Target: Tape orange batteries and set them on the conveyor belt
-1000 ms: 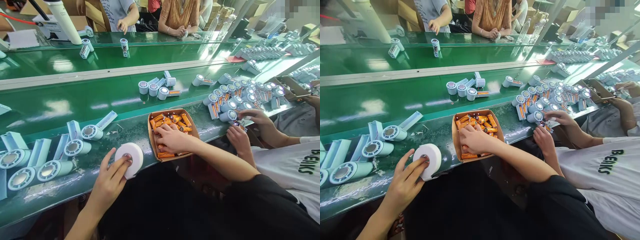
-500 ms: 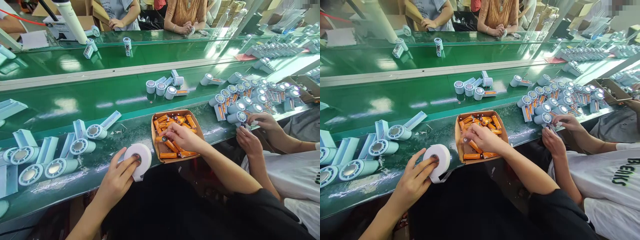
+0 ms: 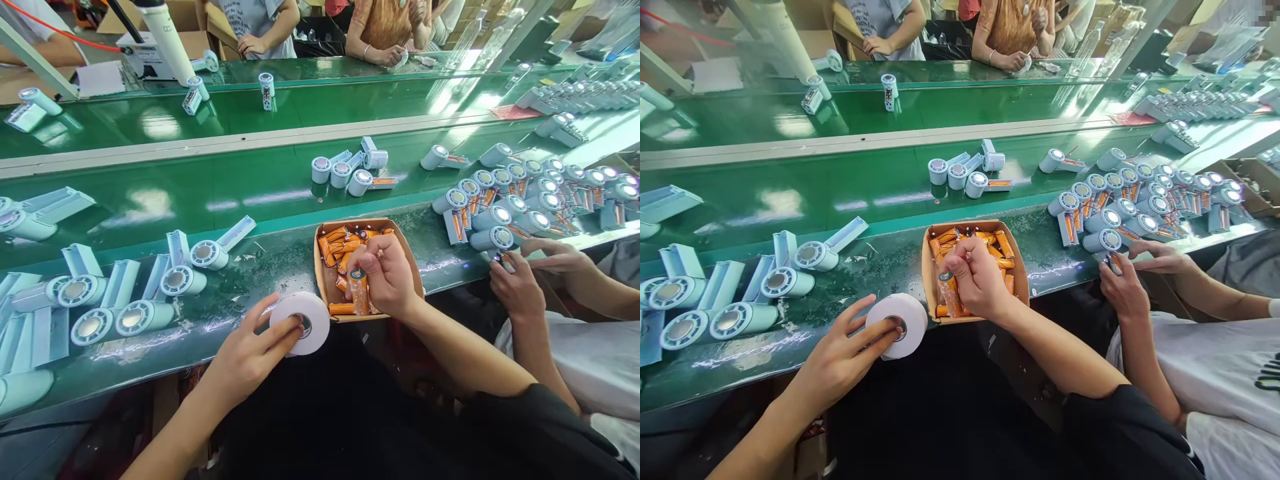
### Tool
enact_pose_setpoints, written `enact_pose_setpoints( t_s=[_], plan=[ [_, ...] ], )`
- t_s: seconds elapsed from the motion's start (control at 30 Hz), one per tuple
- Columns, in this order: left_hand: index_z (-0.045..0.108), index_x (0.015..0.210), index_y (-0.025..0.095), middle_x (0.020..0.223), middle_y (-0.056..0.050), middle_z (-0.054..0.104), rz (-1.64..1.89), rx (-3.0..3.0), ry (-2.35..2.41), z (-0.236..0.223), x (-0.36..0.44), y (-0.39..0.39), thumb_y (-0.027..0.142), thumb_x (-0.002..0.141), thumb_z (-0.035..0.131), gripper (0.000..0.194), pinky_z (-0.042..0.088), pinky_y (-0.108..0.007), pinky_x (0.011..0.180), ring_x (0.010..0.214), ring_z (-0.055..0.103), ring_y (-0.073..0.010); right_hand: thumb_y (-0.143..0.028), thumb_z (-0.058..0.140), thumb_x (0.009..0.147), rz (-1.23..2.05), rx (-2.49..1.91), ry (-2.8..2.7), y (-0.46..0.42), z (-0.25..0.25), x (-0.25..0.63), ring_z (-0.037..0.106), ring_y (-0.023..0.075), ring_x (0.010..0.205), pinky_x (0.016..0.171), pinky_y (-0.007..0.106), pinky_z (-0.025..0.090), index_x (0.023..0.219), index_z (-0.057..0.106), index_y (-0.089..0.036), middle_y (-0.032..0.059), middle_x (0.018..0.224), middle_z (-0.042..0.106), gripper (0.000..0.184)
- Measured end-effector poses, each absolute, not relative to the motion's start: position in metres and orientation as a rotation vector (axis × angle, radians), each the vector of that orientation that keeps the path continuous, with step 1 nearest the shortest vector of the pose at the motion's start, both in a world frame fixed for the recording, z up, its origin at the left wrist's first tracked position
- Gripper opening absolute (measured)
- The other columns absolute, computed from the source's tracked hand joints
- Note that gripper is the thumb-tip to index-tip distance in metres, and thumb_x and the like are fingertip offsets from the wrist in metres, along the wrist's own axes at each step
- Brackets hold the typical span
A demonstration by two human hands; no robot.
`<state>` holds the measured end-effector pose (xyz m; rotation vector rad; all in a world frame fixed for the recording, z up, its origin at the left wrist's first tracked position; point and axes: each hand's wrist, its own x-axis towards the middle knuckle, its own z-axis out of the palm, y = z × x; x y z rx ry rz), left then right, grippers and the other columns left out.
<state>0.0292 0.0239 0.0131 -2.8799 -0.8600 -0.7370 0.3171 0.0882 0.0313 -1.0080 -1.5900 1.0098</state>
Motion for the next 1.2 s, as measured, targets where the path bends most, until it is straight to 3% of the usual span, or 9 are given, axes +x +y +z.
enact_pose_setpoints(
  t_s=[0.13,0.23,0.33,0.47,0.63,0.9,1.0,1.1,1.2],
  plan=[
    [0.076,0.116,0.016,0.126,-0.007,0.075,-0.708,-2.889,-0.79,0.029,0.031,0.022,-0.003,0.088,0.071,0.034,0.062,-0.049,0.114,0.161,0.029,-0.0386,-0.047,0.041,0.113,0.729,-1.094,-1.803,0.081,0.045,0.309,0.066,0.0184,0.061,0.058,0.029,0.044,0.097,0.04,-0.028,0.0,0.073,0.068,0.025],
    [0.077,0.112,0.015,0.125,-0.006,0.076,-0.658,-2.869,-0.695,0.038,0.034,0.022,-0.004,0.085,0.074,0.033,0.059,-0.047,0.118,0.159,0.036,-0.0368,-0.034,0.045,0.109,0.457,-1.244,-2.145,0.08,0.052,0.303,0.061,0.0173,0.057,0.051,0.029,0.029,0.096,0.05,-0.025,0.0016,0.07,0.066,0.017],
    [0.079,0.107,0.016,0.12,-0.004,0.077,-0.602,-2.849,-0.625,0.044,0.034,0.026,-0.002,0.087,0.072,0.028,0.059,-0.042,0.118,0.153,0.047,-0.0354,-0.023,0.047,0.105,0.379,-1.195,-2.467,0.078,0.056,0.295,0.06,0.0167,0.058,0.051,0.03,0.026,0.093,0.057,-0.023,0.0038,0.071,0.068,0.015],
    [0.079,0.108,0.02,0.116,-0.002,0.078,-0.532,-2.876,-0.608,0.056,0.03,0.033,0.0,0.091,0.068,0.029,0.059,-0.038,0.117,0.144,0.059,-0.0296,-0.028,0.05,0.106,0.618,-1.179,-2.413,0.073,0.058,0.292,0.063,0.0166,0.062,0.055,0.027,0.037,0.096,0.064,-0.02,0.0042,0.075,0.07,0.018],
    [0.077,0.102,0.019,0.106,0.001,0.077,-0.471,-2.851,-0.585,0.081,0.031,0.045,-0.006,0.09,0.062,0.031,0.059,-0.035,0.116,0.133,0.067,-0.0258,-0.039,0.073,0.097,1.454,-0.958,-1.924,0.073,0.052,0.311,0.07,0.0156,0.077,0.073,0.028,0.059,0.139,0.066,-0.021,0.0004,0.091,0.076,0.046],
    [0.079,0.105,0.021,0.107,-0.001,0.075,-0.392,-2.904,-0.47,0.104,0.034,0.06,-0.006,0.092,0.056,0.038,0.052,-0.038,0.124,0.142,0.06,-0.0259,-0.025,0.092,0.077,1.86,-0.888,-1.629,0.09,0.07,0.333,0.078,0.0192,0.084,0.078,0.031,0.067,0.128,0.079,-0.024,0.0014,0.099,0.081,0.053],
    [0.079,0.107,0.024,0.108,-0.001,0.076,-0.361,-2.952,-0.591,0.108,0.03,0.062,-0.004,0.093,0.056,0.038,0.056,-0.038,0.12,0.146,0.057,-0.0272,-0.024,0.093,0.075,1.759,-0.913,-1.442,0.081,0.066,0.318,0.079,0.0192,0.089,0.081,0.03,0.068,0.116,0.081,-0.025,0.0012,0.101,0.081,0.042],
    [0.077,0.108,0.022,0.103,-0.003,0.076,-0.48,-2.853,-0.787,0.105,0.033,0.059,0.001,0.097,0.056,0.032,0.07,-0.037,0.094,0.143,0.059,-0.0349,-0.032,0.097,0.072,1.416,-0.954,-1.034,0.058,0.043,0.281,0.079,0.0233,0.105,0.094,0.038,0.067,0.117,0.074,-0.028,0.0033,0.114,0.08,0.051],
    [0.077,0.113,0.021,0.099,-0.005,0.076,-0.653,-2.77,-0.913,0.088,0.048,0.042,0.002,0.097,0.058,0.032,0.071,-0.034,0.08,0.14,0.061,-0.0395,-0.04,0.092,0.077,1.182,-0.977,-0.776,0.052,0.026,0.257,0.076,0.0265,0.117,0.102,0.047,0.065,0.121,0.065,-0.031,0.0061,0.126,0.077,0.053]
  ],
)
